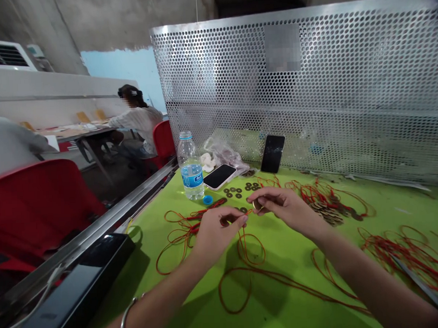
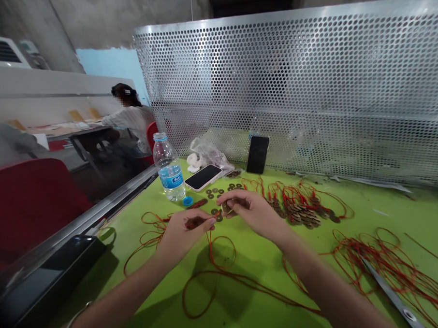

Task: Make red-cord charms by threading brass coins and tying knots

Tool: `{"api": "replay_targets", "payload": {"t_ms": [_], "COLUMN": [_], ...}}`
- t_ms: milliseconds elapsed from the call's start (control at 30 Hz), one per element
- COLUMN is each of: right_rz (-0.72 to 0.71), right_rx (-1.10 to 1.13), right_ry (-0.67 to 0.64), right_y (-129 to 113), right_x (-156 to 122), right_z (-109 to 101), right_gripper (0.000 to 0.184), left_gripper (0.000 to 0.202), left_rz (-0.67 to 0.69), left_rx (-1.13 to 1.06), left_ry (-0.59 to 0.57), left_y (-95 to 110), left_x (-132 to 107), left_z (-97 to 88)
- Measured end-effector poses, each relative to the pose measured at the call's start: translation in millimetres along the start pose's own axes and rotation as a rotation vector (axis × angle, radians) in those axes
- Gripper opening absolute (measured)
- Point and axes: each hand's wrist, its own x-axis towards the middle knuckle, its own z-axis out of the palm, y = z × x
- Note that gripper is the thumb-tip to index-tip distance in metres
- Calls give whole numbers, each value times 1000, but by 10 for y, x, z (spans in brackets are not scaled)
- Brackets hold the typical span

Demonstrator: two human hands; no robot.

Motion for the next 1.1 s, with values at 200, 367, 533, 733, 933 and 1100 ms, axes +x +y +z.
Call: {"api": "replay_targets", "payload": {"t_ms": [200, 367, 533, 733, 933, 1100], "right_rz": [22, 40, 35, 33, 32, 34], "right_rx": [3, 14, 30, -1, 20, 51], "right_ry": [-13, -19, -35, -76, -88, -89], "right_y": [22, 4, -15, -50, -81, -93], "right_x": [-5, -15, -15, -22, -14, -23], "right_z": [12, 22, 49, 70, 109, 127], "right_gripper": [11, 12, 12, 10, 11, 11], "left_gripper": [13, 12, 10, 10, 9, 8], "left_rz": [26, 92, 154, 200, 216, 231], "left_rx": [91, 140, 171, 186, 196, 157], "left_ry": [22, 29, 34, 44, 71, 100], "left_y": [20, 29, 62, 51, 13, 18], "left_x": [-3, -6, -21, -30, -16, -13], "left_z": [-11, -11, -9, 1, 4, 11]}}
